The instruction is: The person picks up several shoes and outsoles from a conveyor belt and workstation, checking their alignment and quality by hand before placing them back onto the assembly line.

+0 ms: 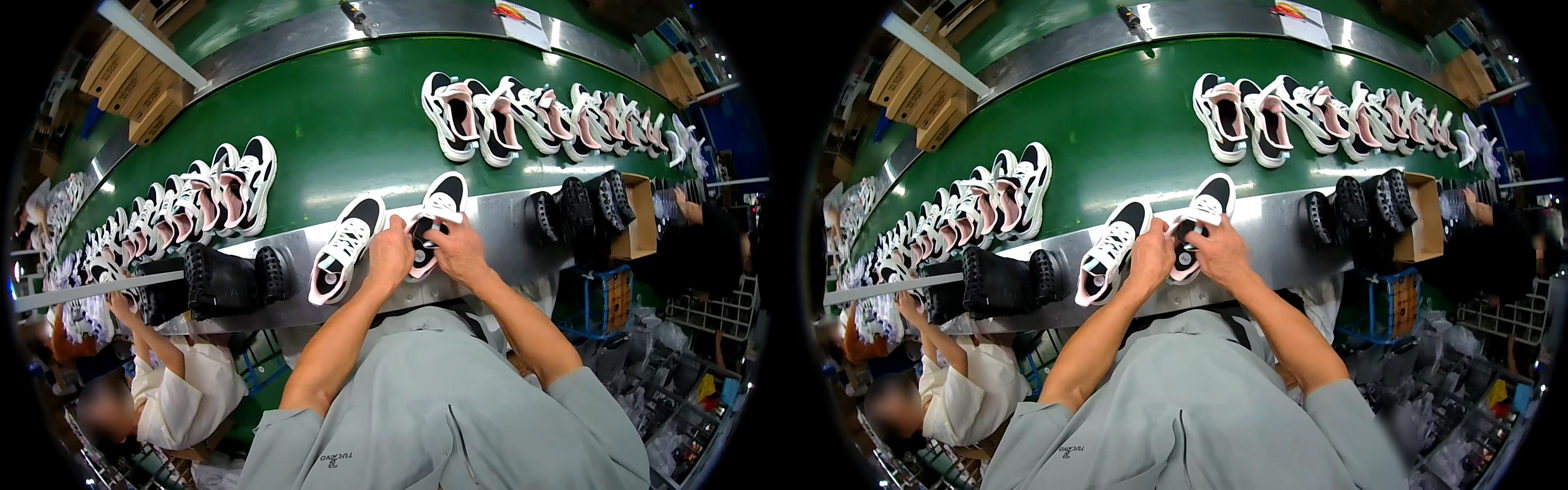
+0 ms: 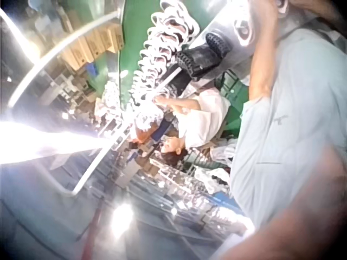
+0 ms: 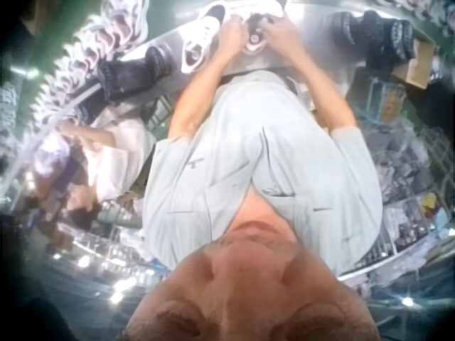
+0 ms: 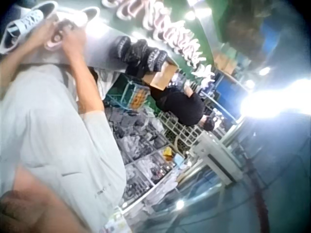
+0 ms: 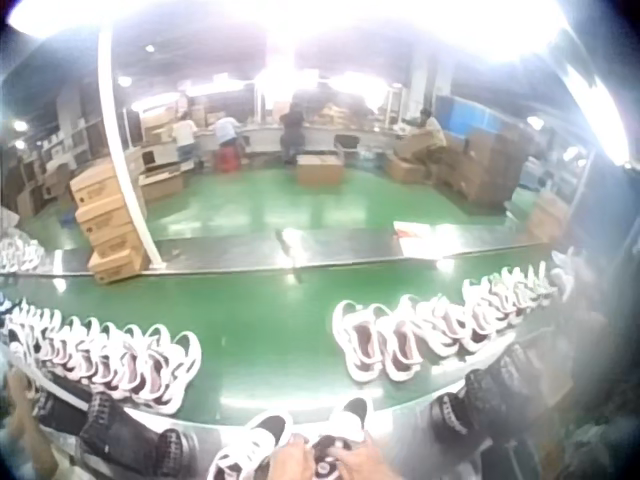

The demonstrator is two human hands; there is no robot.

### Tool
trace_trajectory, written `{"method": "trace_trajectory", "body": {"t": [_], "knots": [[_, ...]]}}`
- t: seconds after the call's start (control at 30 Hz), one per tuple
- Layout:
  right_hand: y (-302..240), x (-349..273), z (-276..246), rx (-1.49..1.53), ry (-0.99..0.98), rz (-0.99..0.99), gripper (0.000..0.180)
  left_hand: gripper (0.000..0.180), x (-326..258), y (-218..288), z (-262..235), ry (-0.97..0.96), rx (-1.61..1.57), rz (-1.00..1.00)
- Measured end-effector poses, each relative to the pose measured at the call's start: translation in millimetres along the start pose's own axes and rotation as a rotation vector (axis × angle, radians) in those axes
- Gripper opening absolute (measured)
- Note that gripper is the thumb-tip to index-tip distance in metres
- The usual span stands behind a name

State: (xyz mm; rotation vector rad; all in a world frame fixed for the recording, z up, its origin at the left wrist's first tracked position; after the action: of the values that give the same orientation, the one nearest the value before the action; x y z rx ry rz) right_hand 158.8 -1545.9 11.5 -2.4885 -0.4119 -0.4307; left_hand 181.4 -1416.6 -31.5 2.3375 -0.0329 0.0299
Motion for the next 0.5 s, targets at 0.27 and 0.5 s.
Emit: {"method": "trace_trajectory", "body": {"t": [0.27, 0.5], "knots": [[10.5, -24.9, -23.1, 0.056, 0.152, 0.408, 0.045, 0.037, -24.4, 90.8, -38.5, 0.262, 0.152, 0.556], [44.6, -69.1, 20.8, 0.208, 0.086, 0.748, 0.025, 0.015, -21.3, 99.8, -29.6, 0.164, 0.170, 0.828]]}}
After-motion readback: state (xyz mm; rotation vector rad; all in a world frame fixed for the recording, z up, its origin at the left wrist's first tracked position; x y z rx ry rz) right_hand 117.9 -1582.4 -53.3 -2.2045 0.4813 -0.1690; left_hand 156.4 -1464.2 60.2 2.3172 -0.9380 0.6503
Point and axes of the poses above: each hand's wrist, its own x-axis towards the middle knuckle, its own z-axis out of the palm, y = z × x, the point moved 10 cm from there along x, towards the middle knuckle, and after that the axes turned 13 degrees about y, right-handed, at the moved point
